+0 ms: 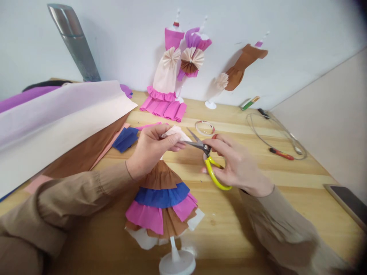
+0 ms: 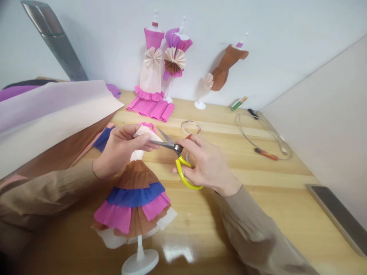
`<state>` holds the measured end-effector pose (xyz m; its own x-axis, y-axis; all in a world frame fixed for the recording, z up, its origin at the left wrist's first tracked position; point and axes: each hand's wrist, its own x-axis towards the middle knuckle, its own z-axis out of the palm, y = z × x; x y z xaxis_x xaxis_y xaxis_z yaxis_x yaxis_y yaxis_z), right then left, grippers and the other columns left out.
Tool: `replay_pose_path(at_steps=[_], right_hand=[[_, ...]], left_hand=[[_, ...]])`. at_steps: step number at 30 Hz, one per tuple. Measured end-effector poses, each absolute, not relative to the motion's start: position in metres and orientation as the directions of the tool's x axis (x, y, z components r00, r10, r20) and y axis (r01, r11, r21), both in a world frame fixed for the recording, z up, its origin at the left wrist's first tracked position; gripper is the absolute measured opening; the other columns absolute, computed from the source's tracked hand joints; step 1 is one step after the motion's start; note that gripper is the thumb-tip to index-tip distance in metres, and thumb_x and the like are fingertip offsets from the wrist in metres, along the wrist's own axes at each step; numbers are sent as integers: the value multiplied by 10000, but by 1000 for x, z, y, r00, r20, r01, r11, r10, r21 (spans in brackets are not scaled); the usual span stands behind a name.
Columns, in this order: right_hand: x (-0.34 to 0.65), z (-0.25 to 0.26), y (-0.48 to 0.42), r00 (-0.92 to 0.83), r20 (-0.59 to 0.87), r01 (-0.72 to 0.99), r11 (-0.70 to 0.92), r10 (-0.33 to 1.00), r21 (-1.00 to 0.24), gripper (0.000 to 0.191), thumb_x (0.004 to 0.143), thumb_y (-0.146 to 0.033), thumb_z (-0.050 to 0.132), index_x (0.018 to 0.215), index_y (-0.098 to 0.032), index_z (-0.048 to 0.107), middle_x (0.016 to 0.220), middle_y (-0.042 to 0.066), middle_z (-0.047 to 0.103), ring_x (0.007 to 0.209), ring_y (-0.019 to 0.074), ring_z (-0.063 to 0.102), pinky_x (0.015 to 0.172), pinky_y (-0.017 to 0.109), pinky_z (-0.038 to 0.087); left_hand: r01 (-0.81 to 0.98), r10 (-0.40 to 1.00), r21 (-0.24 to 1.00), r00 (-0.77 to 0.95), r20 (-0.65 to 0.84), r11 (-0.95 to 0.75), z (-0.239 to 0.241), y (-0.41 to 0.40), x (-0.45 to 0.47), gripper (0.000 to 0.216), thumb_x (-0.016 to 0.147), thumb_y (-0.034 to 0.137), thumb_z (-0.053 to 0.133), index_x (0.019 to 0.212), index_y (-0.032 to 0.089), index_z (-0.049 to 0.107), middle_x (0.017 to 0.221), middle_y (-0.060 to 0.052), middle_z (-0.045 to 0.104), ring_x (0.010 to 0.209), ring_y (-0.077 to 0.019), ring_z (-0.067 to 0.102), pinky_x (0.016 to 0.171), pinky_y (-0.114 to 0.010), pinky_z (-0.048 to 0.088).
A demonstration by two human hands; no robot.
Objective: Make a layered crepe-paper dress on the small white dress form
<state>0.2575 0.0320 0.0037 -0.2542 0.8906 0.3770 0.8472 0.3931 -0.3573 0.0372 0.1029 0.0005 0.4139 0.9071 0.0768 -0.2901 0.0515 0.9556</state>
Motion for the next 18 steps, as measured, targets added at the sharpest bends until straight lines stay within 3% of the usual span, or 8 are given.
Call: replay_pose_path(at_steps=[3, 6, 8, 10, 14, 18], right_hand=[[252, 7, 26, 40, 336, 590, 249, 941, -768, 372, 715, -446, 759, 999, -245, 628, 765, 21, 575, 641, 181, 548, 584, 334, 454], [238, 8, 22, 131, 142, 167, 119, 981, -979, 344, 799, -548, 666, 974, -274, 553, 824, 23, 651, 610, 182, 601, 560, 353, 491], [225, 9, 23, 70, -31, -73, -26, 997, -997, 405, 759, -598, 695, 930, -274, 523, 879, 38, 706, 665, 216, 667, 607, 399, 540], [214, 9, 28, 40, -142, -249, -128, 989, -960, 462, 684, -617, 755, 869, -261, 525, 829, 28, 712, 653, 215, 674, 609, 397, 554], [202, 7, 36, 38, -191, -363, -164, 981, -917, 427, 597, -463, 856, 763, -234, 535, 650, -31, 624, 574, 160, 616, 542, 304, 518], [195, 2, 36, 76, -179, -402, -134, 981, -906, 349, 616, -355, 840, 744, -210, 548, 640, -52, 570, 554, 104, 547, 539, 255, 483]], left_hand=[[-185, 901, 973, 384, 201, -138, -1, 102, 36, 78, 800, 218, 699, 765, 170, 750, 774, -34, 758, 754, -166, 723, 739, -259, 587], [-29, 815, 891, 392, 426, -452, -4, 101, 31, 104, 829, 195, 669, 824, 211, 772, 942, -51, 771, 924, -182, 702, 901, -284, 542], [7, 751, 837, 447, 486, -547, -6, 100, 26, 156, 803, 140, 668, 847, 236, 782, 1035, -59, 765, 1012, -201, 687, 975, -301, 507], [-15, 718, 851, 529, 453, -525, -9, 100, 22, 199, 749, 106, 703, 859, 248, 790, 1083, -75, 758, 1057, -228, 684, 1008, -321, 493], [-52, 669, 906, 656, 348, -420, -13, 100, 19, 299, 665, 86, 761, 917, 244, 796, 1121, -129, 745, 1131, -292, 665, 1084, -403, 447], [-34, 682, 928, 668, 298, -372, -8, 99, 20, 333, 625, 75, 770, 912, 242, 795, 1133, -140, 739, 1175, -324, 642, 1122, -459, 408]])
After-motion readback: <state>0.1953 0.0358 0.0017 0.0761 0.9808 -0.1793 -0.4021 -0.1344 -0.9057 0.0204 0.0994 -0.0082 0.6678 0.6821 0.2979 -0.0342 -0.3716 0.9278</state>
